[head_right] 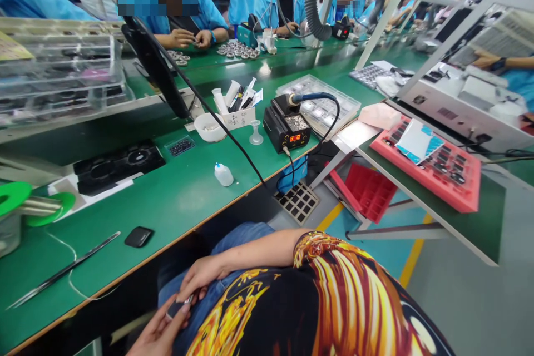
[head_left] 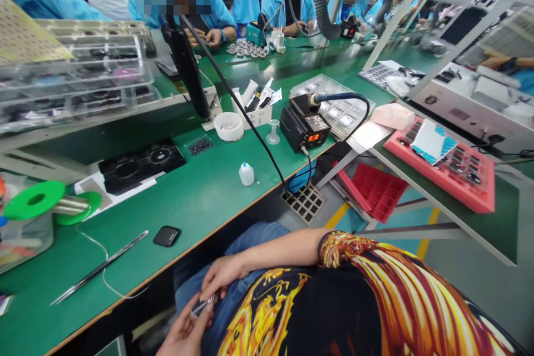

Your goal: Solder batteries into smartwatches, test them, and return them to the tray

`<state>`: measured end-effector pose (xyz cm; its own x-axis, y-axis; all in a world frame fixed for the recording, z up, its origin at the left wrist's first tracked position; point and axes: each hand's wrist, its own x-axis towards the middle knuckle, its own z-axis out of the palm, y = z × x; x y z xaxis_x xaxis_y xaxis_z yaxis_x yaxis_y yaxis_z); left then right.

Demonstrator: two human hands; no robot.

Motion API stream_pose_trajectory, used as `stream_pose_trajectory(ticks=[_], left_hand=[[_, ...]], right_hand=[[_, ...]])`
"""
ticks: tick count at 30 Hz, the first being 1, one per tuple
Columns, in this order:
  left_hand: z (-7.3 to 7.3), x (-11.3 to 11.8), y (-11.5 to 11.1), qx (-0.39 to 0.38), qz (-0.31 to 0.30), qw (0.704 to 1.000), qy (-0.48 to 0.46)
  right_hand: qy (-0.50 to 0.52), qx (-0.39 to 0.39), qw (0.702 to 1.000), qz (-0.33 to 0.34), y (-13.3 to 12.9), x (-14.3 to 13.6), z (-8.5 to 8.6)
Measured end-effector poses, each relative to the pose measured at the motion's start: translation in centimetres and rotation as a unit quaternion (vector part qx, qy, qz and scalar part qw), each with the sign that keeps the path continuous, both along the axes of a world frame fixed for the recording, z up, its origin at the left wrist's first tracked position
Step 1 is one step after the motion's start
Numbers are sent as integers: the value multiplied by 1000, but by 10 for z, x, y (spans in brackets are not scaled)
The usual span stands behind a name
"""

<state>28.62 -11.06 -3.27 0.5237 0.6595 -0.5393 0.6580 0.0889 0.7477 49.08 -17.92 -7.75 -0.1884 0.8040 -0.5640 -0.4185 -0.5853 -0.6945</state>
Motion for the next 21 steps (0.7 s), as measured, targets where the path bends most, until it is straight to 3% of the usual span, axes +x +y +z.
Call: stream_pose_trajectory(ticks=[2,4,6,8,11,14,17,21], left_hand=[[12,6,-6,44,9,999,19],[33,9,-17,69,43,997,17],[57,11,-25,46,107,991,-59],[76,12,-26,25,164,973,-162],[99,12,-26,16,190,948,-256],[120,9,-37,26,189,938,-291],[130,4,-46,32,178,937,-299],[128,2,-46,26,165,938,-304]], right_hand=[[-21,17,1000,-14,-5,7,20],[-5,20,1000,-4,-12,8,41],[29,25,999,7,-13,9,59],[46,99,994,-15,-7,11,74],[86,154,984,-9,2,16,98],[89,165,982,-8,-4,13,124],[67,164,984,-12,-12,4,138],[32,166,985,-24,-12,-1,136]])
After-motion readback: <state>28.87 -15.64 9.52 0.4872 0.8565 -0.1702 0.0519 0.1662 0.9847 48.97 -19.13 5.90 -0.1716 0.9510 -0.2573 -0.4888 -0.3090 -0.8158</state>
